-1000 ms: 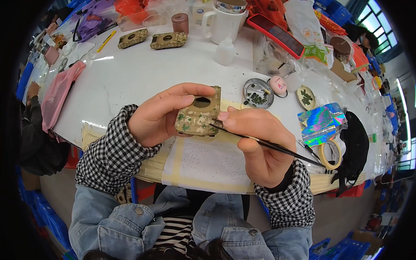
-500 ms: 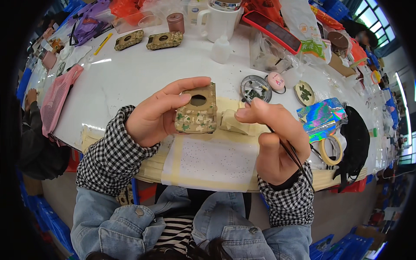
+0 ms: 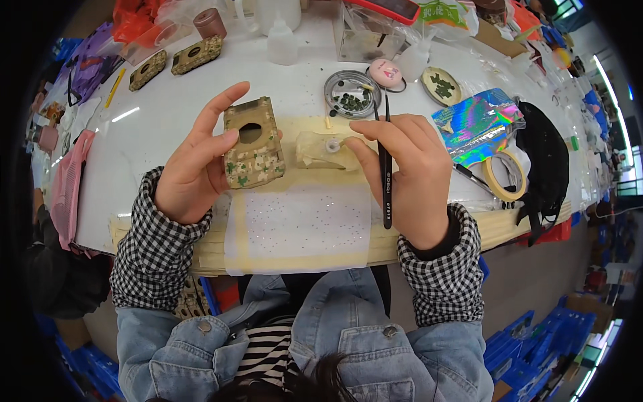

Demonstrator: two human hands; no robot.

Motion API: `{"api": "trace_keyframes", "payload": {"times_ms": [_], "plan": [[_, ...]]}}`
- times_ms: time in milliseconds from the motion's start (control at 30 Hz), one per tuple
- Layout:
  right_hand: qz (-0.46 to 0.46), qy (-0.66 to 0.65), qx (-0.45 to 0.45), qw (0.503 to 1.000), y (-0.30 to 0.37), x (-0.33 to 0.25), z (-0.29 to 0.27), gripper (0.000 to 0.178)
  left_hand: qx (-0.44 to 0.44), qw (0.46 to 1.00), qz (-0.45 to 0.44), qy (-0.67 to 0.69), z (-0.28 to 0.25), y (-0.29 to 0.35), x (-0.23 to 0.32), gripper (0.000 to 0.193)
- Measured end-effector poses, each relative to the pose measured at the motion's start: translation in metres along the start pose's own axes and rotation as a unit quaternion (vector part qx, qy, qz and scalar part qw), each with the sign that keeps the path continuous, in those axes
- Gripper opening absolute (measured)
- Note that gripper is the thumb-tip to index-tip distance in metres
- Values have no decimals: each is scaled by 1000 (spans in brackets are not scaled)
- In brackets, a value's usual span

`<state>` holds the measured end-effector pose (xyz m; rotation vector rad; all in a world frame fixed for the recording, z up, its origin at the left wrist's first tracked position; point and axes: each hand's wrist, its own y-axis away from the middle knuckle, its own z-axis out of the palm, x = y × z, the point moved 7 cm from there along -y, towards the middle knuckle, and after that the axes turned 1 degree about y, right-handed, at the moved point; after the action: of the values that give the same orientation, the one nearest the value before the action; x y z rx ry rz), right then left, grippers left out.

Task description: Painting camouflage patterns on a toy tank model with a fine brush.

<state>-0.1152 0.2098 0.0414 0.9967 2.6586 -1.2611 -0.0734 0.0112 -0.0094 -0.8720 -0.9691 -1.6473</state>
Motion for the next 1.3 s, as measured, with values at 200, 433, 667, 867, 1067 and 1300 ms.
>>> {"api": "trace_keyframes", "payload": {"times_ms": [200,433,667,867,1067,1300], "plan": [[21,-35,-35,999,2,4,9,18,-4,1000,-18,-6,2,-2,-6,58],[20,-69,25,997,-2,-5,-10,16,-23,999,-37,21,3,2,-9,54],[27,-247,9,968,-8,-35,-15,18,-47,996,-59,48,9,4,-11,54],[97,-327,-41,939,-7,-38,14,9,-43,996,-46,57,10,7,-10,51],[100,-330,-38,938,-6,-37,17,6,-52,996,-47,62,11,5,-11,51],[99,-325,-36,940,-7,-37,17,7,-50,996,-44,65,11,5,-11,51]]}}
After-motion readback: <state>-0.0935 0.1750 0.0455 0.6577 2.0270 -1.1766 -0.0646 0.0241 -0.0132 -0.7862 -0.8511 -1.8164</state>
